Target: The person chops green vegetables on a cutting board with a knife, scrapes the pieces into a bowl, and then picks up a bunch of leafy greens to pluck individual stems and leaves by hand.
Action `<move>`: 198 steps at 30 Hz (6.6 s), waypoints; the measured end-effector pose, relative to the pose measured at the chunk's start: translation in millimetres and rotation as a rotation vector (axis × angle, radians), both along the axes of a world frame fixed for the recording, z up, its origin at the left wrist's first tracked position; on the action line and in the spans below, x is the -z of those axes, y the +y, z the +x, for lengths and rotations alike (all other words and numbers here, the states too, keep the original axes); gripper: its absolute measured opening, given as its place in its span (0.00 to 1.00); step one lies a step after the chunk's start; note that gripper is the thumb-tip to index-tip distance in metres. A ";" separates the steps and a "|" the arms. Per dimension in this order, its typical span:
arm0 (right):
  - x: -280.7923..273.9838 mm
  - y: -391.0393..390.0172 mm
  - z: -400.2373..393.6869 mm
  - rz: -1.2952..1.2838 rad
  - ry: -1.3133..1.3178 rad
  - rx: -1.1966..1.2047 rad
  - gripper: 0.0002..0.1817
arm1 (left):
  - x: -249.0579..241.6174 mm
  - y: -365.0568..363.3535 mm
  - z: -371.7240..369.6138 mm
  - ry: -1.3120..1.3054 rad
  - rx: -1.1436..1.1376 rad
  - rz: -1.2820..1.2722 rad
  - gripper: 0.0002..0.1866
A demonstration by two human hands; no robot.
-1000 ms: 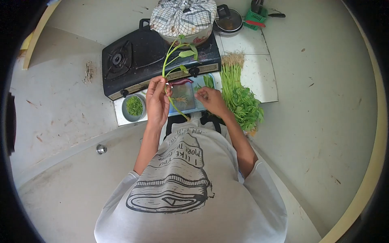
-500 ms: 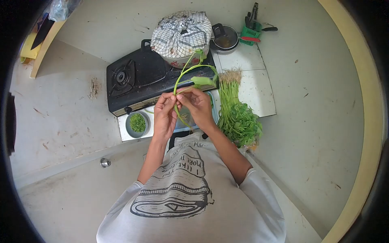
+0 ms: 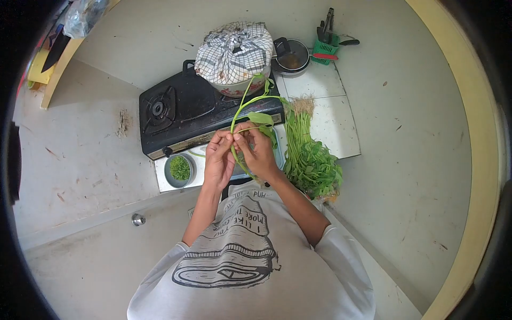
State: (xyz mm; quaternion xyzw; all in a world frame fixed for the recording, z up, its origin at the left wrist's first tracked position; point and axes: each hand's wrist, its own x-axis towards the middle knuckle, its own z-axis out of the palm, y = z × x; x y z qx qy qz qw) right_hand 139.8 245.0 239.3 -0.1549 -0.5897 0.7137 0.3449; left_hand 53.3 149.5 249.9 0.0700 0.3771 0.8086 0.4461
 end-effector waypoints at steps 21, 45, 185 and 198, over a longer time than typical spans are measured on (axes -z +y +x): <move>90.2 44.9 44.1 0.243 -0.493 -0.110 0.06 | 10.7 -8.2 -11.2 0.098 -0.028 -0.121 0.12; 234.2 69.1 37.0 0.769 -1.149 -0.323 0.16 | 0.0 -24.2 -44.9 0.112 -0.109 -0.024 0.11; 83.4 7.0 35.8 0.347 -0.513 -0.179 0.09 | 41.7 -38.8 4.0 0.121 -0.014 -0.160 0.10; 186.6 52.9 60.5 0.706 -1.012 -0.354 0.12 | 40.3 -49.7 -7.1 0.035 -0.090 -0.166 0.10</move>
